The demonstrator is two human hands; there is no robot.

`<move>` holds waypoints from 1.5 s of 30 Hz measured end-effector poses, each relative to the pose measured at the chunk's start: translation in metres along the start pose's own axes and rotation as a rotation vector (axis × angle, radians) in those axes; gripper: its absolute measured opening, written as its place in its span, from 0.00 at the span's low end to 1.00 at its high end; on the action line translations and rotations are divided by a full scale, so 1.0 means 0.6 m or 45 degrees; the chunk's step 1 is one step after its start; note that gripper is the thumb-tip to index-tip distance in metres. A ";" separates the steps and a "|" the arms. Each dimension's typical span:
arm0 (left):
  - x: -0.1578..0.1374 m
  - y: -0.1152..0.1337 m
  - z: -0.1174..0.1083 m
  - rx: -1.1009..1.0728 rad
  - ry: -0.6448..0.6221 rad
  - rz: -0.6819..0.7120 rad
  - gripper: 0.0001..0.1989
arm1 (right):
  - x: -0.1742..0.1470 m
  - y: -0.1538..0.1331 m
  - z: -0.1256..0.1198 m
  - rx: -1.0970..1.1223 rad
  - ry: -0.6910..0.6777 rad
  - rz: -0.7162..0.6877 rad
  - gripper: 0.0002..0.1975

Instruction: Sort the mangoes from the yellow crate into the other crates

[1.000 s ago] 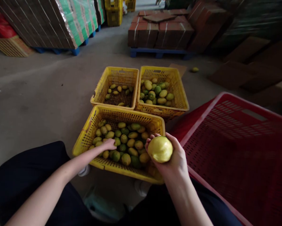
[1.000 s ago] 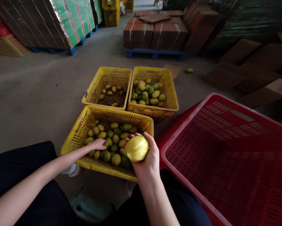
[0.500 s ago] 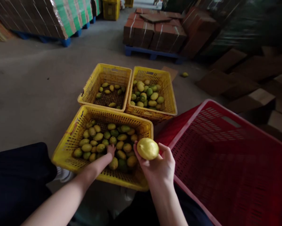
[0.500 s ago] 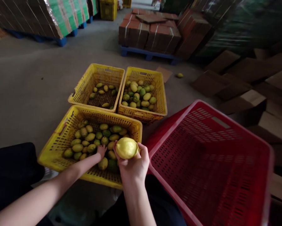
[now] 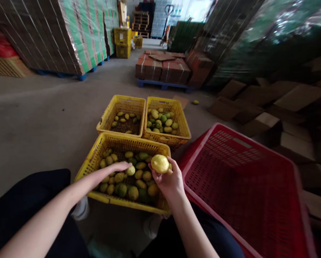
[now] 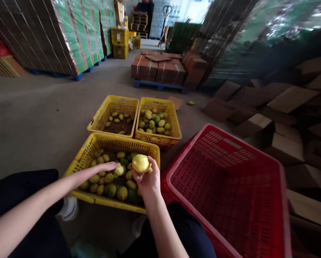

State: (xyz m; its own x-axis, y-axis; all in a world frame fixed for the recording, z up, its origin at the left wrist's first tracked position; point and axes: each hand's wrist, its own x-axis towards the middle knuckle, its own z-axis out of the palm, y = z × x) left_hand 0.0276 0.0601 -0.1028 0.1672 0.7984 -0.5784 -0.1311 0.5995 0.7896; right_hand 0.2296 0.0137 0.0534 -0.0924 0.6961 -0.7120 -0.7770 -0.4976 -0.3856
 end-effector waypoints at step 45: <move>-0.217 0.153 0.002 0.792 0.176 1.410 0.25 | 0.000 0.074 0.045 -1.161 -0.421 -1.545 0.29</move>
State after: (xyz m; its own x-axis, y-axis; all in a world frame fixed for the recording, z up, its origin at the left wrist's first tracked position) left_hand -0.0051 0.0108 0.0452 0.1551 0.8741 0.4604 0.3491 -0.4845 0.8021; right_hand 0.1785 0.0057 0.0522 0.0658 0.9186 0.3898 0.1321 0.3791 -0.9159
